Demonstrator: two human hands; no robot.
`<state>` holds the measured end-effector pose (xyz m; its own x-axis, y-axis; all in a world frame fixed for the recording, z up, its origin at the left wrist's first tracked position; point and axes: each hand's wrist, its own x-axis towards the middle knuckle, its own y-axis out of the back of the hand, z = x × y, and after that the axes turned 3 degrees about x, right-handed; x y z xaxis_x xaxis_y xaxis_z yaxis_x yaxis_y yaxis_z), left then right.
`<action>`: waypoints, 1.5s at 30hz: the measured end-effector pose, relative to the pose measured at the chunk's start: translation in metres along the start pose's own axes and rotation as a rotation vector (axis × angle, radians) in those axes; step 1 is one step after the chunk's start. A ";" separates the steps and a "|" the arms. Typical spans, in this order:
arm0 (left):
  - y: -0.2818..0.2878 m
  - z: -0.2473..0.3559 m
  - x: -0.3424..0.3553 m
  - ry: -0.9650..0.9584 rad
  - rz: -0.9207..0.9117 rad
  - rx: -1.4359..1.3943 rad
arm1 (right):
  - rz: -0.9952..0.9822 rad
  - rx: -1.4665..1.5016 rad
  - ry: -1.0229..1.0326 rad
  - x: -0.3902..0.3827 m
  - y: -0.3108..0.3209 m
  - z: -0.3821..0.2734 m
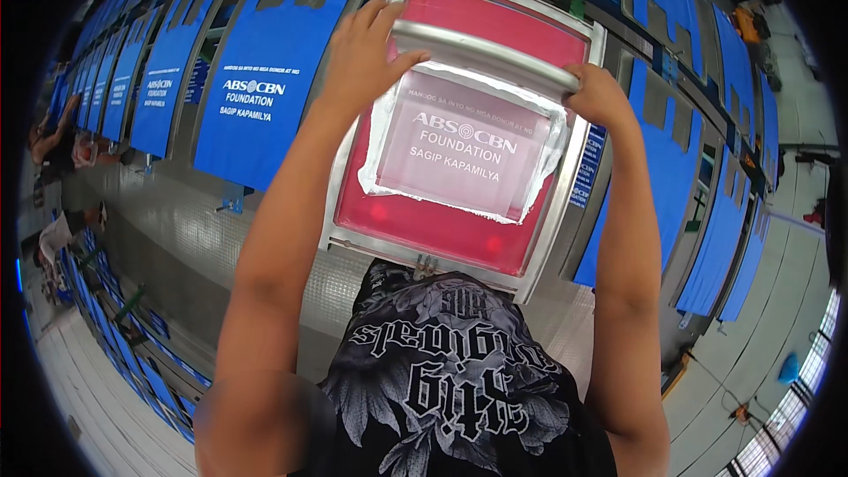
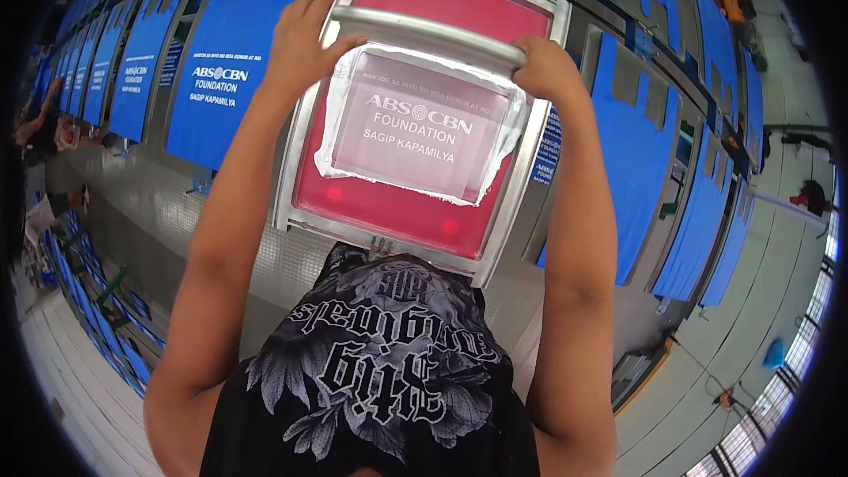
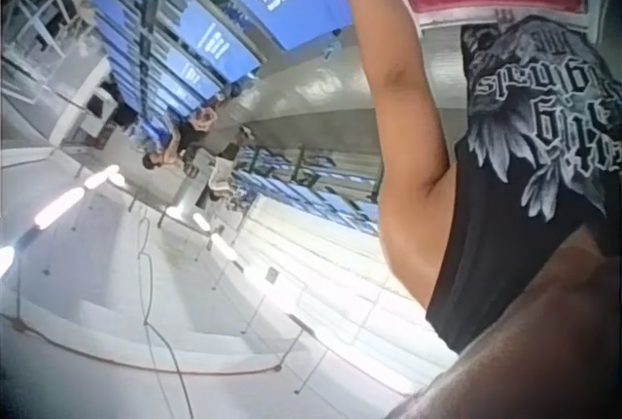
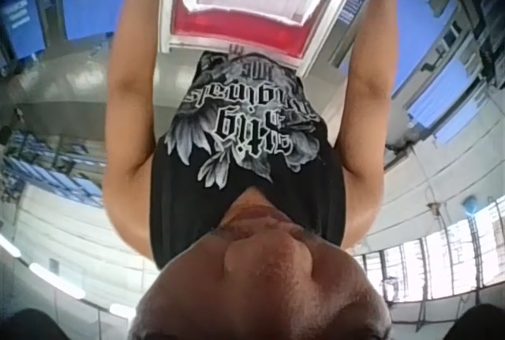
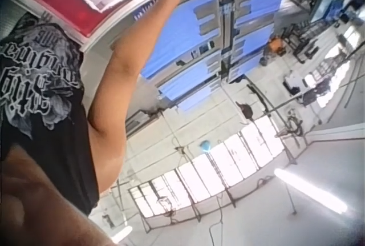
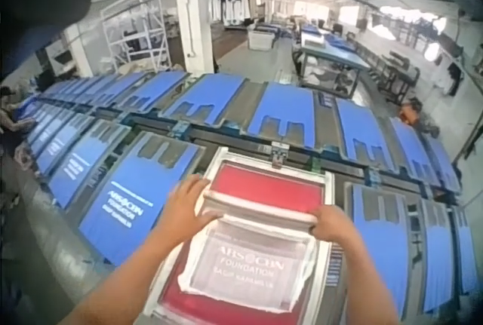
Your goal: Using a screen and squeegee to apply white ink onto blue garments in a production line.
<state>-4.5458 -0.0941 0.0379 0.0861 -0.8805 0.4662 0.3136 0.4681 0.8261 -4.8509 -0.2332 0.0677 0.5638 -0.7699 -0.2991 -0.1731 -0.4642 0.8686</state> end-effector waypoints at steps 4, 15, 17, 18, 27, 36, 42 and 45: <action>0.044 0.052 -0.125 0.516 -0.872 -0.503 | -0.009 -0.069 0.008 0.018 -0.008 0.022; -0.014 0.093 -0.331 0.695 -1.212 -1.240 | 0.022 -0.254 0.048 0.037 -0.041 -0.021; 0.000 0.105 -0.320 0.574 -0.997 -1.265 | 0.032 -0.171 -0.015 0.030 -0.039 -0.026; 0.009 0.110 -0.313 0.570 -1.006 -1.271 | 0.030 -0.172 -0.025 0.021 -0.040 -0.033; 0.012 0.115 -0.305 0.654 -1.118 -1.282 | 0.237 -0.070 0.193 -0.201 -0.141 -0.111; 0.003 0.117 -0.314 0.690 -1.123 -0.685 | 0.240 -0.093 0.061 -0.201 -0.122 -0.060; 0.040 0.115 -0.265 0.422 -1.068 -0.298 | 0.225 0.544 -0.090 -0.181 -0.144 0.027; 0.046 0.074 -0.229 0.751 -0.440 -0.377 | 0.158 0.850 -0.164 -0.168 -0.147 0.044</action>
<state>-4.6208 0.1347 -0.0073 0.4320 -0.8517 -0.2967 0.7360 0.1428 0.6617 -4.9553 -0.0549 -0.0272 0.3708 -0.8756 -0.3094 -0.8186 -0.4656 0.3364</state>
